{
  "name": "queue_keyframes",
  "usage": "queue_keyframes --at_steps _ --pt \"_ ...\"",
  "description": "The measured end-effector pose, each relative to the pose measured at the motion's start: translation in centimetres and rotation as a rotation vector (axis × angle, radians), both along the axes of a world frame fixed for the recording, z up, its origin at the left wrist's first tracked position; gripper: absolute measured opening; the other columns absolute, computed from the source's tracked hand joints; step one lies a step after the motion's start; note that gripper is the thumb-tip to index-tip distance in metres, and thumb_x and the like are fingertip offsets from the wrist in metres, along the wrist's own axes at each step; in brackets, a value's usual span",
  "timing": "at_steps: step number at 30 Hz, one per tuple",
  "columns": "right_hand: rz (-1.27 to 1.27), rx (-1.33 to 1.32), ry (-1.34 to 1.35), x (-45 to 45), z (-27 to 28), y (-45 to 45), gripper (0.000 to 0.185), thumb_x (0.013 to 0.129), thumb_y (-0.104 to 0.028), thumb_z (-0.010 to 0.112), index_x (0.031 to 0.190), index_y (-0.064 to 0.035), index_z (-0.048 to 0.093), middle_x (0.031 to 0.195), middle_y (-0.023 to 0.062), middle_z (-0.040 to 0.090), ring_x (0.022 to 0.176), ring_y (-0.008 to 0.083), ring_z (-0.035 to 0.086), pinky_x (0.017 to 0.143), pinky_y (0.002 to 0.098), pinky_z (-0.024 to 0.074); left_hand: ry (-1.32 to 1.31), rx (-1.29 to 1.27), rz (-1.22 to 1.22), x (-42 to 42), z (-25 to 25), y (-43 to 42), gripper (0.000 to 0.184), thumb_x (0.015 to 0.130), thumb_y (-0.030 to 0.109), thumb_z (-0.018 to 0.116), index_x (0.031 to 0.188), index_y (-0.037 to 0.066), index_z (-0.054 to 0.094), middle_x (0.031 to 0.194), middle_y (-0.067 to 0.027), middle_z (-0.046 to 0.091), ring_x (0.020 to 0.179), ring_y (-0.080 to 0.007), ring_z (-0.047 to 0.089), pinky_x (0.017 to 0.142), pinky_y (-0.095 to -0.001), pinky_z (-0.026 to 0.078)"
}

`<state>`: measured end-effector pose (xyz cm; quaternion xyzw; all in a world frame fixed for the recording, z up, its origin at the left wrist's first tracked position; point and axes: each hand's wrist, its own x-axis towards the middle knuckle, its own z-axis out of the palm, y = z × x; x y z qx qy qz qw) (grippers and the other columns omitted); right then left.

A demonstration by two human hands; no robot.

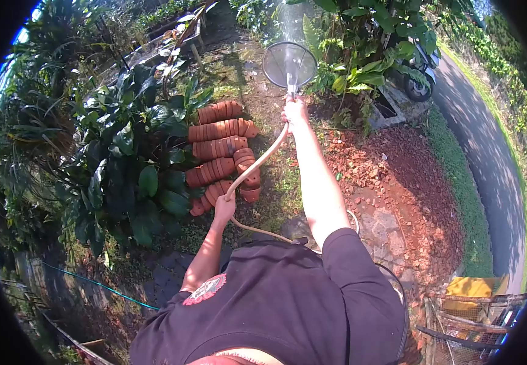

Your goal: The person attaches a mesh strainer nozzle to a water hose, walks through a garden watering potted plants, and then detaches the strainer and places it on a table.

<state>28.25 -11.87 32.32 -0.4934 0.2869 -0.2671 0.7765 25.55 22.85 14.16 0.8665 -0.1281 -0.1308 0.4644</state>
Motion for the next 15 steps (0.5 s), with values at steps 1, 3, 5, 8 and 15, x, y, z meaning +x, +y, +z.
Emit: queue_keyframes --at_steps 1,3,5,8,15 --pt "-0.013 0.014 0.001 0.3 0.0 0.3 0.01 0.102 -0.023 0.049 0.105 -0.0129 0.049 0.062 -0.0035 0.038 0.044 0.0056 0.034 0.036 0.0207 0.0272 -0.003 -0.006 0.01 0.0 0.0 0.2 0.049 0.097 0.039 0.054 0.081 -0.007 0.062 0.058 -0.0182 0.054 0.061 -0.0255 0.063 0.059 -0.0423 0.045" --pt "0.002 0.003 -0.023 0.5 -0.2 0.6 0.011 0.102 -0.023 0.048 0.105 -0.0127 0.048 0.063 -0.0031 0.039 0.044 0.0057 0.034 0.036 0.0208 0.0274 0.016 0.0 0.025 0.1 0.2 0.8 0.048 0.097 0.039 0.054 0.082 -0.007 0.062 0.058 -0.0175 0.054 0.062 -0.0243 0.064 0.059 -0.0419 0.045" --pt "-0.044 0.061 -0.018 0.9 -0.6 0.8 0.01 0.103 -0.023 0.048 0.106 -0.0135 0.048 0.063 -0.0027 0.039 0.044 0.0062 0.035 0.036 0.0212 0.0282 0.042 0.018 0.026 0.1 0.6 1.2 0.047 0.097 0.038 0.055 0.083 -0.006 0.063 0.059 -0.0168 0.055 0.062 -0.0221 0.063 0.059 -0.0413 0.045" --pt "-0.033 0.097 -0.041 0.7 -0.8 1.0 0.01 0.103 -0.023 0.047 0.106 -0.0142 0.048 0.061 -0.0022 0.039 0.044 0.0067 0.035 0.036 0.0219 0.029 0.036 0.008 0.018 0.6 -0.1 1.7 0.047 0.097 0.038 0.055 0.086 -0.006 0.064 0.06 -0.0169 0.056 0.063 -0.0234 0.064 0.059 -0.0412 0.045" --pt "-0.07 0.125 0.016 -0.6 -2.8 1.2 0.011 0.1 -0.022 0.05 0.104 -0.0115 0.048 0.058 -0.0025 0.039 0.042 0.0082 0.036 0.035 0.0247 0.0298 0.13 0.066 0.035 -0.2 2.0 2.6 0.035 0.094 0.033 0.057 0.096 0.0 0.069 0.081 -0.0269 0.065 0.089 -0.0448 0.064 0.07 -0.0444 0.05"
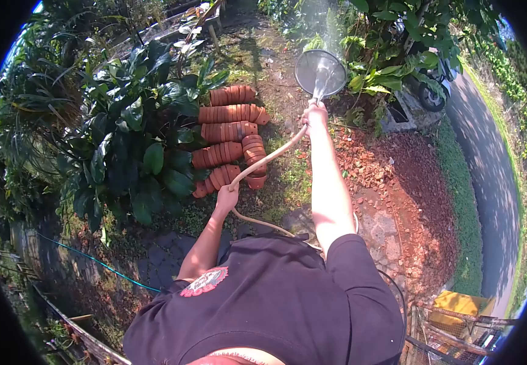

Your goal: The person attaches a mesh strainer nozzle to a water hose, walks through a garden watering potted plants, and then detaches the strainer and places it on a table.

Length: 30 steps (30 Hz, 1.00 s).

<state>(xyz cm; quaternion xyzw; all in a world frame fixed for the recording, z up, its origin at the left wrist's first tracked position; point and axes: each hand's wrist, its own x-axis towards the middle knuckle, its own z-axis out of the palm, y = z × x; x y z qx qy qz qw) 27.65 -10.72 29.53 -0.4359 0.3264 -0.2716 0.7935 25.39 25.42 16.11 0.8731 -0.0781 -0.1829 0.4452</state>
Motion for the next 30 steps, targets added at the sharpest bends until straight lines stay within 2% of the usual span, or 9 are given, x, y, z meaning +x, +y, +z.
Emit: queue_keyframes --at_steps 5,6,10,13,14,21,22,24,30 --pt "0.158 0.003 0.02 2.0 -2.0 4.7 0.013 0.101 -0.023 0.049 0.103 -0.0098 0.048 0.058 -0.0031 0.037 0.042 0.0076 0.035 0.036 0.0237 0.0296 -0.016 0.028 0.1 -0.4 -2.4 3.9 0.035 0.093 0.032 0.058 0.094 -0.001 0.069 0.078 -0.0272 0.064 0.086 -0.0451 0.064 0.067 -0.045 0.049" --pt "0.214 0.002 0.005 3.1 -3.1 6.0 0.013 0.101 -0.022 0.049 0.103 -0.0097 0.048 0.058 -0.0029 0.037 0.042 0.0074 0.035 0.036 0.0238 0.0297 -0.073 0.015 0.103 -0.4 -4.5 5.6 0.044 0.096 0.037 0.054 0.087 -0.005 0.064 0.066 -0.0207 0.059 0.065 -0.0302 0.065 0.062 -0.0434 0.046" --pt "0.457 0.037 -0.008 6.0 -4.4 13.9 0.013 0.1 -0.017 0.049 0.11 -0.0094 0.048 0.062 -0.0036 0.039 0.045 0.0055 0.035 0.037 0.0209 0.0306 -0.031 0.05 0.372 -3.7 -3.3 10.7 0.04 0.097 0.032 0.055 0.087 -0.005 0.065 0.064 -0.0159 0.06 0.065 -0.0193 0.063 0.059 -0.0401 0.044" --pt "0.615 0.114 0.04 7.4 -5.6 20.6 0.007 0.099 -0.018 0.05 0.103 -0.012 0.048 0.063 -0.0024 0.042 0.044 0.0064 0.038 0.036 0.0217 0.0303 -0.143 -0.06 0.605 -7.4 -4.6 14.8 0.038 0.098 0.035 0.053 0.093 0.001 0.068 0.073 -0.0257 0.061 0.07 -0.0325 0.066 0.064 -0.0427 0.046" --pt "0.66 0.139 0.06 7.5 -5.7 22.7 0.007 0.098 -0.018 0.05 0.102 -0.0121 0.048 0.063 -0.0022 0.042 0.043 0.0064 0.037 0.036 0.0217 0.0297 -0.092 0.039 0.615 -8.6 -4.6 16.7 0.039 0.099 0.035 0.052 0.094 0.001 0.068 0.071 -0.0255 0.06 0.065 -0.0283 0.063 0.063 -0.042 0.045" --pt "0.983 0.277 0.102 6.0 -7.5 34.2 0.012 0.097 -0.019 0.051 0.105 -0.0119 0.046 0.066 -0.0006 0.042 0.045 0.0067 0.037 0.036 0.0219 0.0298 -0.182 0.127 0.99 -16.2 -1.1 24.1 0.046 0.101 0.037 0.049 0.086 -0.004 0.064 0.066 -0.0243 0.055 0.06 -0.0315 0.05 0.061 -0.0458 0.04" --pt "0.996 0.321 0.103 5.5 -7.6 35.6 0.012 0.097 -0.019 0.051 0.106 -0.0124 0.046 0.067 -0.0005 0.042 0.045 0.0067 0.036 0.036 0.0219 0.0298 -0.429 0.178 0.971 -16.8 -0.2 25.2 0.037 0.102 0.029 0.051 0.092 -0.003 0.066 0.06 -0.0071 0.046 0.058 -0.0128 0.04 0.053 -0.0371 0.035" --pt "0.992 0.385 0.087 4.9 -8.0 37.9 0.014 0.097 -0.019 0.051 0.108 -0.0139 0.044 0.068 -0.0002 0.043 0.045 0.0069 0.037 0.036 0.0214 0.03 -0.286 0.11 1.028 -17.4 -0.2 29.1 0.036 0.102 0.026 0.051 0.081 -0.001 0.061 0.06 -0.0018 0.041 0.06 -0.0115 0.04 0.054 -0.0342 0.034" --pt "0.857 0.562 0.05 4.8 -7.5 42.1 0.009 0.099 -0.023 0.051 0.102 -0.0153 0.047 0.064 -0.001 0.04 0.046 0.0075 0.037 0.037 0.0209 0.0286 -0.618 0.081 1.025 -13.3 8.5 35.7 0.043 0.102 0.032 0.051 0.074 0.0 0.048 0.062 -0.0005 0.035 0.062 -0.0116 0.032 0.054 -0.0322 0.031"
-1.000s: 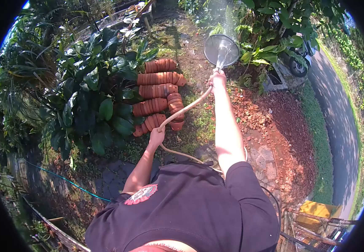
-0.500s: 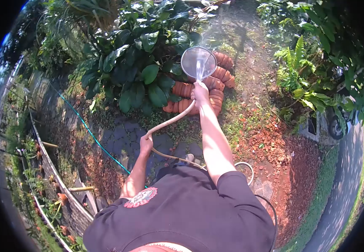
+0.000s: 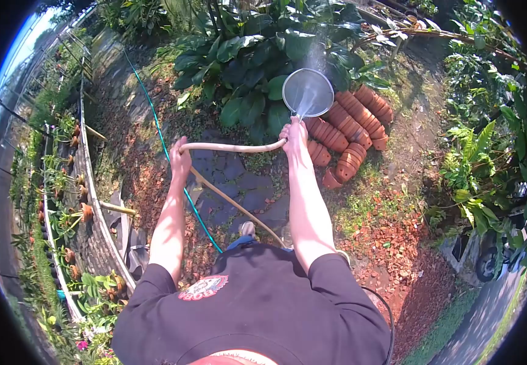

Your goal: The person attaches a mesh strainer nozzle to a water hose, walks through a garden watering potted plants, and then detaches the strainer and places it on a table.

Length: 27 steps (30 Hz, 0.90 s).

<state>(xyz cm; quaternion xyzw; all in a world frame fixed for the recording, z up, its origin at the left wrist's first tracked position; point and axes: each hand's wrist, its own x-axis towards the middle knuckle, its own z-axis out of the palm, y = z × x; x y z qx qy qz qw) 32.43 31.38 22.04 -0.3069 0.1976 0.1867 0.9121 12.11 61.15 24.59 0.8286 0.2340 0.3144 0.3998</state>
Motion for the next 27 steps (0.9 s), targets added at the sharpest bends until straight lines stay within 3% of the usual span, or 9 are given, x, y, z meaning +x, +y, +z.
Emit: queue_keyframes --at_steps 3,5,8,11,12,13,14,20,27 --pt "0.01 0.061 -0.007 0.5 1.6 3.2 0.01 0.099 -0.02 0.051 0.101 -0.0103 0.048 0.065 -0.0002 0.04 0.046 0.0069 0.035 0.037 0.0205 0.0281 -0.142 -0.192 -0.083 2.7 5.6 3.7 0.046 0.102 0.035 0.051 0.071 0.002 0.043 0.061 0.0002 0.033 0.059 -0.0116 0.032 0.052 -0.0327 0.03" --pt "0.061 0.104 -0.016 0.5 2.5 6.8 0.011 0.099 -0.019 0.051 0.101 -0.0088 0.05 0.065 -0.0005 0.039 0.046 0.0067 0.034 0.037 0.0206 0.0278 -0.337 0.177 -0.026 4.5 8.2 7.3 0.044 0.102 0.035 0.05 0.07 0.005 0.043 0.058 0.0007 0.031 0.057 -0.0115 0.03 0.051 -0.0331 0.028" --pt "0.15 0.161 -0.016 0.3 3.0 11.9 0.013 0.1 -0.02 0.051 0.104 -0.0076 0.052 0.065 -0.001 0.038 0.047 0.0063 0.034 0.037 0.0197 0.0279 -0.232 0.15 -0.078 4.1 9.1 11.1 0.044 0.102 0.033 0.051 0.07 0.003 0.043 0.058 -0.0002 0.035 0.057 -0.0119 0.032 0.051 -0.0334 0.028" --pt "0.213 -0.083 -0.121 -1.3 2.7 14.1 0.014 0.099 -0.021 0.052 0.105 -0.0084 0.05 0.065 -0.0006 0.04 0.046 0.0064 0.035 0.037 0.0205 0.0285 0.082 -0.032 -0.193 1.1 2.3 15.3 0.047 0.101 0.037 0.052 0.072 0.0 0.048 0.058 -0.0131 0.042 0.057 -0.0196 0.034 0.053 -0.0374 0.034" --pt "0.196 -0.209 -0.133 -2.1 3.1 14.4 0.014 0.099 -0.021 0.052 0.104 -0.009 0.049 0.065 -0.0005 0.041 0.046 0.0065 0.035 0.037 0.0209 0.0288 0.221 0.096 -0.162 -0.3 -2.3 16.7 0.045 0.1 0.035 0.055 0.073 -0.001 0.053 0.059 -0.0097 0.04 0.06 -0.0144 0.035 0.054 -0.0363 0.034" --pt "0.176 -0.337 -0.146 -2.6 3.7 14.6 0.014 0.099 -0.022 0.052 0.103 -0.0096 0.047 0.065 -0.0004 0.041 0.045 0.0066 0.036 0.036 0.0212 0.0291 0.323 0.021 -0.264 -3.1 -3.9 15.7 0.045 0.098 0.038 0.055 0.077 -0.002 0.057 0.073 -0.0269 0.055 0.069 -0.0479 0.043 0.062 -0.0458 0.042" --pt "0.161 -0.455 -0.195 -2.6 3.4 15.0 0.014 0.098 -0.022 0.051 0.103 -0.0105 0.045 0.064 -0.0005 0.041 0.045 0.0071 0.037 0.036 0.0219 0.0297 0.419 0.045 -0.291 -5.2 -6.6 14.8 0.039 0.097 0.035 0.056 0.08 0.0 0.06 0.076 -0.0279 0.057 0.075 -0.0508 0.05 0.063 -0.0473 0.043" --pt "0.332 -0.722 -0.424 -4.8 5.7 21.2 0.015 0.099 -0.023 0.051 0.102 -0.0091 0.052 0.062 -0.0023 0.042 0.045 0.0083 0.041 0.037 0.0253 0.0321 0.431 -0.123 -0.024 -12.0 -16.0 10.1 0.045 0.098 0.037 0.053 0.076 -0.001 0.057 0.077 -0.028 0.059 0.081 -0.0498 0.056 0.066 -0.0517 0.043" --pt "0.3 -0.619 -0.408 -6.1 5.3 25.7 0.014 0.1 -0.023 0.051 0.1 -0.0091 0.051 0.061 -0.0025 0.042 0.045 0.0076 0.041 0.037 0.0249 0.0325 0.522 -0.362 0.056 -15.5 -9.9 11.6 0.047 0.098 0.041 0.053 0.081 -0.002 0.061 0.07 -0.0245 0.059 0.074 -0.0467 0.058 0.065 -0.0497 0.044"
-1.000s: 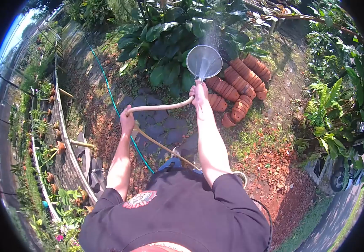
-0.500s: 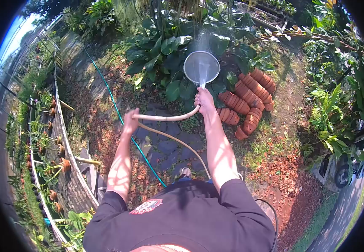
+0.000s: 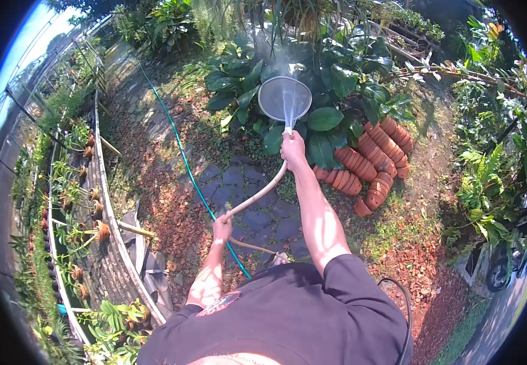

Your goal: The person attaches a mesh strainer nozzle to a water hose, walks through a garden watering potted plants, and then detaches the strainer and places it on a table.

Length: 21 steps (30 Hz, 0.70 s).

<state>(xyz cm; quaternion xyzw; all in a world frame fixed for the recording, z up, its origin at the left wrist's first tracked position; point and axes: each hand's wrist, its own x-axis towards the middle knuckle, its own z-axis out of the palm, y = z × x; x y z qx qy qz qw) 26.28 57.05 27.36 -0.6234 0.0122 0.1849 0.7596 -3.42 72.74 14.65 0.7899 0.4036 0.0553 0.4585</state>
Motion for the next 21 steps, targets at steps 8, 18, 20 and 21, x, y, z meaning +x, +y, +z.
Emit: queue_keyframes --at_steps 8,18,20,21 --pt "0.035 0.001 0.007 -0.8 -0.8 -4.2 0.012 0.099 -0.021 0.05 0.1 -0.0095 0.052 0.063 -0.0024 0.043 0.044 0.0073 0.04 0.037 0.0245 0.0322 -0.108 0.107 0.01 -1.8 -3.4 -5.6 0.048 0.095 0.04 0.06 0.071 -0.002 0.057 0.066 -0.0253 0.055 0.062 -0.0448 0.048 0.059 -0.0457 0.041" --pt "0.005 0.106 -0.006 -0.3 1.4 -13.2 0.016 0.101 -0.021 0.046 0.106 -0.0075 0.052 0.063 -0.0023 0.043 0.044 0.0068 0.04 0.037 0.0232 0.0317 -0.062 0.227 0.062 -2.2 -0.7 -14.6 0.049 0.094 0.044 0.059 0.07 0.001 0.059 0.067 -0.024 0.057 0.062 -0.0423 0.053 0.06 -0.0458 0.042" --pt "0.03 0.131 -0.027 0.1 1.4 -15.6 0.016 0.102 -0.021 0.046 0.107 -0.0072 0.052 0.063 -0.002 0.043 0.045 0.0069 0.04 0.037 0.0232 0.0318 -0.038 0.229 0.057 -2.2 0.6 -17.2 0.049 0.095 0.043 0.059 0.07 0.001 0.059 0.067 -0.024 0.057 0.062 -0.0423 0.054 0.06 -0.0461 0.042" --pt "0.046 0.14 -0.039 0.1 1.5 -16.7 0.016 0.102 -0.021 0.046 0.107 -0.007 0.052 0.063 -0.0019 0.043 0.045 0.0069 0.04 0.037 0.0232 0.0318 -0.024 0.21 0.066 -2.2 0.8 -18.5 0.048 0.095 0.043 0.059 0.069 0.001 0.058 0.067 -0.024 0.057 0.063 -0.0424 0.054 0.06 -0.0463 0.042"
